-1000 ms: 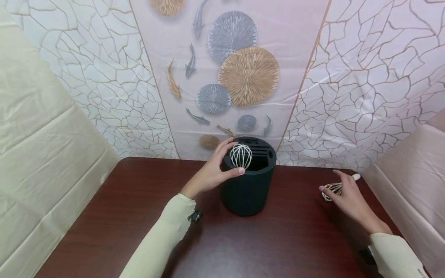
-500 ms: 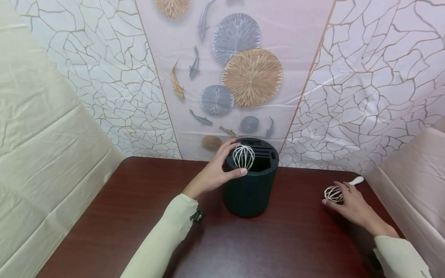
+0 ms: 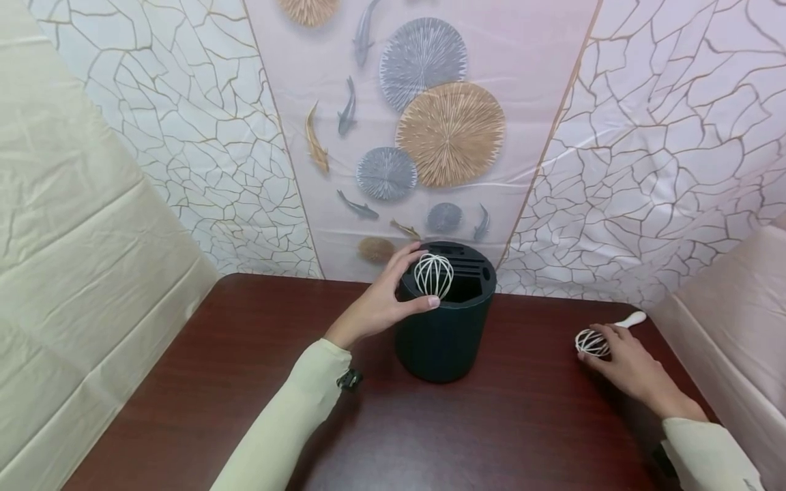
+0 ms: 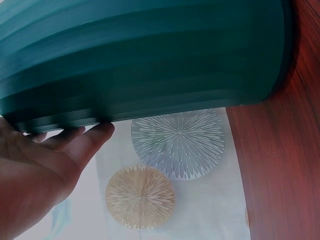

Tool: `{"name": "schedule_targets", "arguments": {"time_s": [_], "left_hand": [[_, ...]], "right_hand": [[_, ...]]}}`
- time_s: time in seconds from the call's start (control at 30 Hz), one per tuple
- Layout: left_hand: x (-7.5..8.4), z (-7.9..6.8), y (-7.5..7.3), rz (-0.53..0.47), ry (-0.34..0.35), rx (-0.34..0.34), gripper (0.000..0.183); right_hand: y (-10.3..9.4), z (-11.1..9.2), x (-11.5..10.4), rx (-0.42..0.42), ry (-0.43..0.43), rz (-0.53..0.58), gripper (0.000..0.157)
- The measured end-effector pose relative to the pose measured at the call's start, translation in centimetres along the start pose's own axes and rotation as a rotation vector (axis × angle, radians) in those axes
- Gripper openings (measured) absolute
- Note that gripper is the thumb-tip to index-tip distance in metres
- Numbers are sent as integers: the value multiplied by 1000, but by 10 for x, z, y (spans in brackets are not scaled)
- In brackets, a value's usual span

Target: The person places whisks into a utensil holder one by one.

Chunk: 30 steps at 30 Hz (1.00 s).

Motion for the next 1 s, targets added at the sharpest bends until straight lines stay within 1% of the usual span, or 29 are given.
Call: {"name": "schedule_targets", "arguments": {"time_s": [0.23,0.37,0.63,1.0], "left_hand": [[-1,2,2,3,0,-9,90],[-1,2,1,-5,2,-11,90],[-2,1,1,-1,6,-2,88],[-2,0,1,-12,12,4,87]], "right_hand": [[-5,0,-3,12,10,-57,68],[-7,-2,-10,18,-1,-109,66],[1,-1,-33,90,-106,-265,63],[17,6,-61,64,-136,-300,62]]}}
Point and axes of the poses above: each hand's wrist, its own z-axis towards the middle knuckle, its own y-axis out of the palm, x = y × z, the point moved 3 cm from there along z, towards the middle knuckle, and after that the axes turned 7 degrees about z, right-handed, at the moved point
